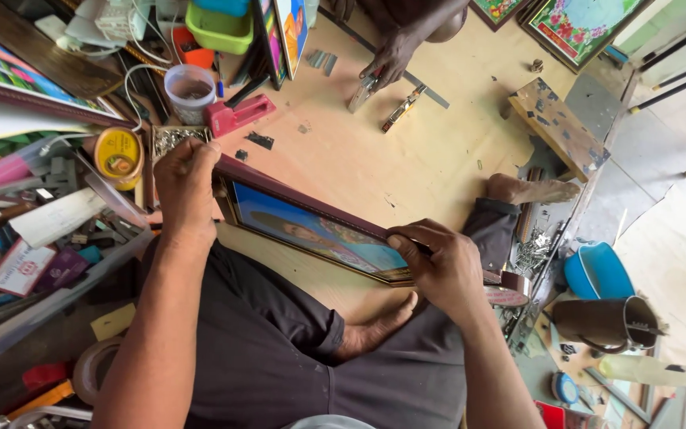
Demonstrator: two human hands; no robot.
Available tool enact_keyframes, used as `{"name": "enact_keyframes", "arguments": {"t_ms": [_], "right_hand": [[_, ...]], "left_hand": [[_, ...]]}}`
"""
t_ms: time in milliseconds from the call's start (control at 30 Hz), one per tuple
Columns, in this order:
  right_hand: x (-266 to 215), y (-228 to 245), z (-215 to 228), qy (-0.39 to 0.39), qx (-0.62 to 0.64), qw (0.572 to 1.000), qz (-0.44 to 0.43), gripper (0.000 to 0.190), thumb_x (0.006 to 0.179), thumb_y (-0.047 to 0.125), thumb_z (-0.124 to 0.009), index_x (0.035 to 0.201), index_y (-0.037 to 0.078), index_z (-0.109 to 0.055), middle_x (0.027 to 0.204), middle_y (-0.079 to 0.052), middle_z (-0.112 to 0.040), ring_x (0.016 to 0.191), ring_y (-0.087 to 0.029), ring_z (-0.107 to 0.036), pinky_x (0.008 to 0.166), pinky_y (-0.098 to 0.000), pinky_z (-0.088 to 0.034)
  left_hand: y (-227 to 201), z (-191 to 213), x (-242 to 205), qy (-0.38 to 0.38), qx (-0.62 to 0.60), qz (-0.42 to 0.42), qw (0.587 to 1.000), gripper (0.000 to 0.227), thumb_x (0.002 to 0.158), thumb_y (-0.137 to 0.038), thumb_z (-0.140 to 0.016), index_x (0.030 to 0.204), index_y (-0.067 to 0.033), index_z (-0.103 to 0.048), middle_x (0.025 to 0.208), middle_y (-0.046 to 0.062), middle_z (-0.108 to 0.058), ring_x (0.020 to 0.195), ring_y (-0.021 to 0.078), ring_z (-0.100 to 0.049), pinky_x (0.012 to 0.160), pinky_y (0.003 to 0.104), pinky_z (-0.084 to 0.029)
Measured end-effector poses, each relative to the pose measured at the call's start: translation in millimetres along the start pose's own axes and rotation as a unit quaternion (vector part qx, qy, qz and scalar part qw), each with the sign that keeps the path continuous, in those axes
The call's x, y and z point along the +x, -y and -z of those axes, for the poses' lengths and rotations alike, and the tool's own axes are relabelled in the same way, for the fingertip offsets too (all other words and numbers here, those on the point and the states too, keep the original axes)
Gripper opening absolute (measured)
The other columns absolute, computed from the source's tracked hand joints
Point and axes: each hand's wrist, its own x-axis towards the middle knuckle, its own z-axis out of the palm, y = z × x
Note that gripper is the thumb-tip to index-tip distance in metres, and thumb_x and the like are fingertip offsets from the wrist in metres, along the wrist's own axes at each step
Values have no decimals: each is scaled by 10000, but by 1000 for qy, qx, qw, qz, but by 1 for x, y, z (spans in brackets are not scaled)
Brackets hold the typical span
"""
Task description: The recorder is assembling and taping a picture frame.
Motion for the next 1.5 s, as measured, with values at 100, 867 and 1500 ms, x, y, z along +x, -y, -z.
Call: {"name": "enact_keyframes", "arguments": {"t_ms": [100,867,1500], "right_hand": [[2,-4,-2,-21,85,996,-17,165,879,217,-764,998,107,-797,912,-56,-776,768,-223,-771,672,-327,-560],[38,40,-28,14,40,997,61,162,954,228,-704,1041,124,-791,933,-91,-748,716,-293,-691,630,-388,-519],[61,53,-57,-53,38,996,54,183,917,325,-747,948,154,-803,857,-63,-738,663,-274,-698,596,-404,-519]], "left_hand": [[16,4,7,-14,-3,-4,1000,193,945,-113,-683,768,-125,-606,710,-101,-547,617,14,-481,554,207,-389],[17,5,14,4,122,-66,990,283,1061,-145,-588,806,-109,-471,774,-74,-402,719,34,-369,615,257,-339],[-21,-22,7,-10,192,157,969,305,977,-383,-494,976,-103,-614,882,29,-659,624,198,-660,394,319,-385]]}}
